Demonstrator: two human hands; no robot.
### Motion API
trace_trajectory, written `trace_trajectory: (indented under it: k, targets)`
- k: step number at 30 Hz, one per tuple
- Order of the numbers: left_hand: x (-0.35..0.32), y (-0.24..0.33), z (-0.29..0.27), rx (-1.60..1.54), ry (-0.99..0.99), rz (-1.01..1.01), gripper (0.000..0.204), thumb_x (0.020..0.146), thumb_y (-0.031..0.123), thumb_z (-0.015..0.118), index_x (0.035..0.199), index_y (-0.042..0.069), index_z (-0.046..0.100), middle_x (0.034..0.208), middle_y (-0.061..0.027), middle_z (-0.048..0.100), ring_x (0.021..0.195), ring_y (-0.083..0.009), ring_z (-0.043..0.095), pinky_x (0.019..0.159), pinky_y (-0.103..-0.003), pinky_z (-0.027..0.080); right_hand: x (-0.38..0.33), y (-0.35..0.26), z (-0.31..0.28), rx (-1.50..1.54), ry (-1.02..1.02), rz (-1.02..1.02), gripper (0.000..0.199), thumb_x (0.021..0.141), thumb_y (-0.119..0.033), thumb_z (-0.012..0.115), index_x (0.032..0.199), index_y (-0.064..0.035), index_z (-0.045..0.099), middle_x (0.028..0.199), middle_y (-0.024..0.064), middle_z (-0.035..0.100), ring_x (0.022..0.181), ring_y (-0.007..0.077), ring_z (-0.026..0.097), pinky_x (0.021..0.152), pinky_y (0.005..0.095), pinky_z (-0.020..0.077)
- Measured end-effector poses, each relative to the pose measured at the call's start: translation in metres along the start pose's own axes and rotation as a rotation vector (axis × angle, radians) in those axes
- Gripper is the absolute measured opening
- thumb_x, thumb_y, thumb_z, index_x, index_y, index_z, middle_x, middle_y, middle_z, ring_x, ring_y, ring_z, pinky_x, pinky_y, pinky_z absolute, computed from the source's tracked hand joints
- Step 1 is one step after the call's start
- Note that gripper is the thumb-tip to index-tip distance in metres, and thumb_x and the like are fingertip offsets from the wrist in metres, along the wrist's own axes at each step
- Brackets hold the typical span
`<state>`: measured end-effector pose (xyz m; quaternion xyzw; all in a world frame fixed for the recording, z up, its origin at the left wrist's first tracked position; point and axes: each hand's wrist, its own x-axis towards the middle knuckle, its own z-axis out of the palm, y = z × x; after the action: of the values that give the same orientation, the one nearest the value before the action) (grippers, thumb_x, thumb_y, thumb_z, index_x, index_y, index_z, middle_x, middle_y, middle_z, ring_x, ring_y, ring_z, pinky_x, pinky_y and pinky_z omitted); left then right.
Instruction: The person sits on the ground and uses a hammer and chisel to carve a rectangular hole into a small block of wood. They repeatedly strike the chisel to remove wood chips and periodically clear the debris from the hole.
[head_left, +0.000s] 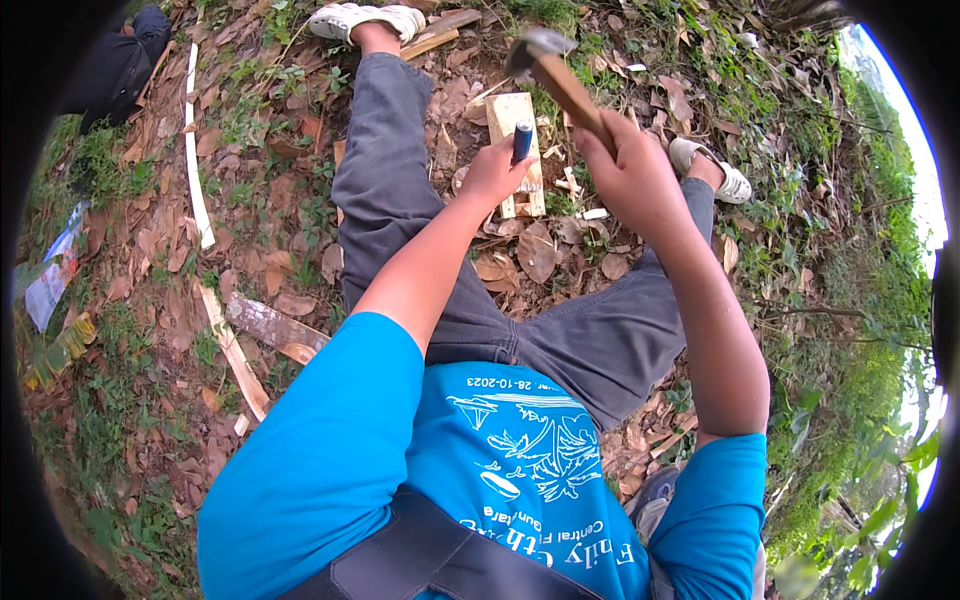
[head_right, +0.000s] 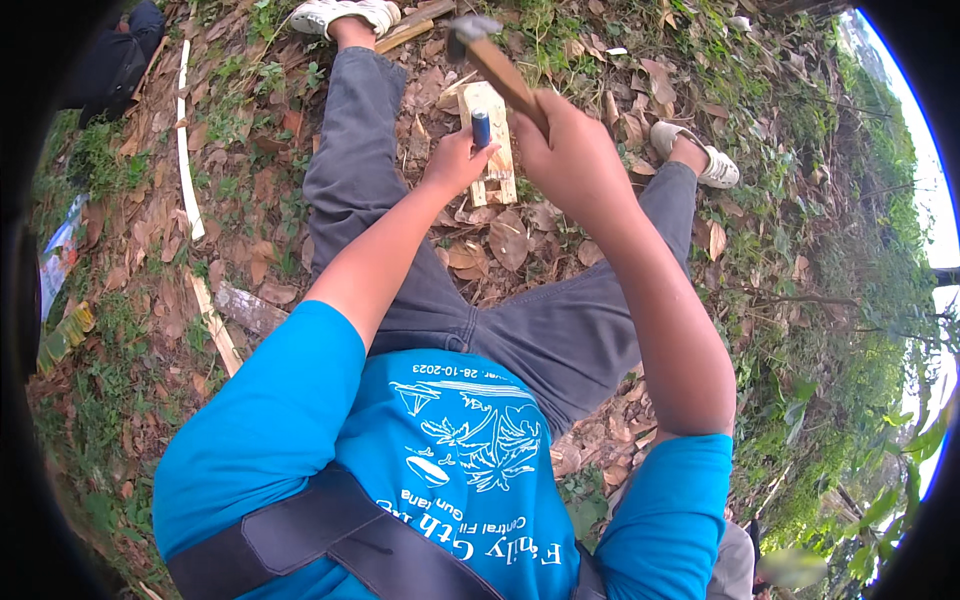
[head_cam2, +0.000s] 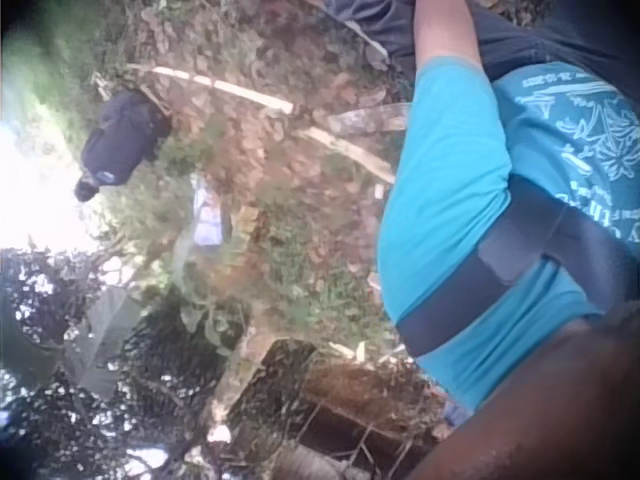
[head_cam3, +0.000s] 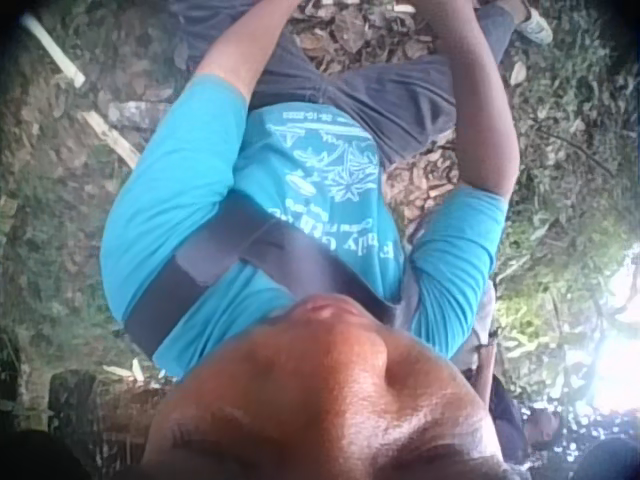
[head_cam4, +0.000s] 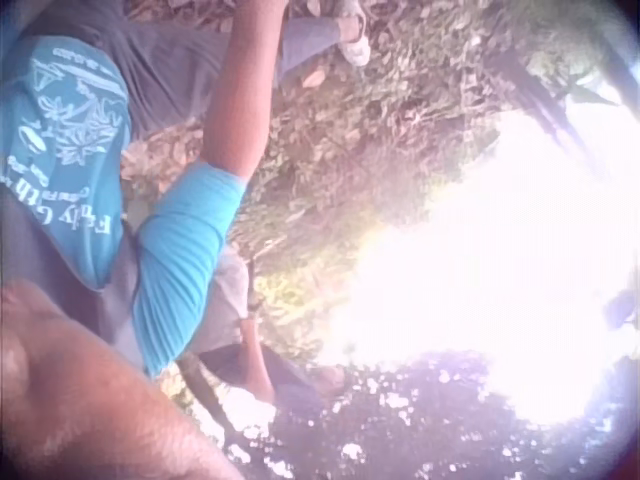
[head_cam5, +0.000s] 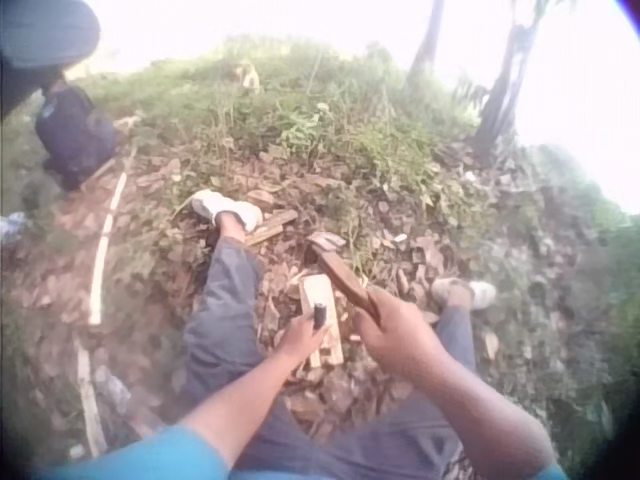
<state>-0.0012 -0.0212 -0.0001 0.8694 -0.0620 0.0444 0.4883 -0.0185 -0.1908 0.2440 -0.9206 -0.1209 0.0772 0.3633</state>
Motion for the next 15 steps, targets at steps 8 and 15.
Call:
trace_trajectory:
  k: [8,15]
  targets:
    - [-0.001,0.008,0.000,-0.034,-0.072,-0.037,0.036,0.092,0.034,0.073,0.108,0.003,0.062,0.093,-0.0224,0.071,0.092,-0.0452,0.068,0.080,-0.051,0.054,0.001,0.047,0.023,-0.146,-0.137,0.127,0.027,0.100,-0.026,0.060,0.109,-0.0005,0.062,0.085,0.0257,0.069,0.084,0.0440,0.070,0.072,0.0497,0.0511]
    - [0.007,0.001,0.002,-0.004,-0.053,-0.020,0.034,0.092,0.034,0.074,0.104,0.003,0.065,0.087,-0.0209,0.071,0.087,-0.0410,0.070,0.077,-0.048,0.054,-0.014,0.004,0.031,0.088,0.225,-0.029,0.023,0.103,-0.022,0.059,0.115,-0.0015,0.061,0.089,0.0221,0.071,0.081,0.0382,0.071,0.073,0.0416,0.0531]
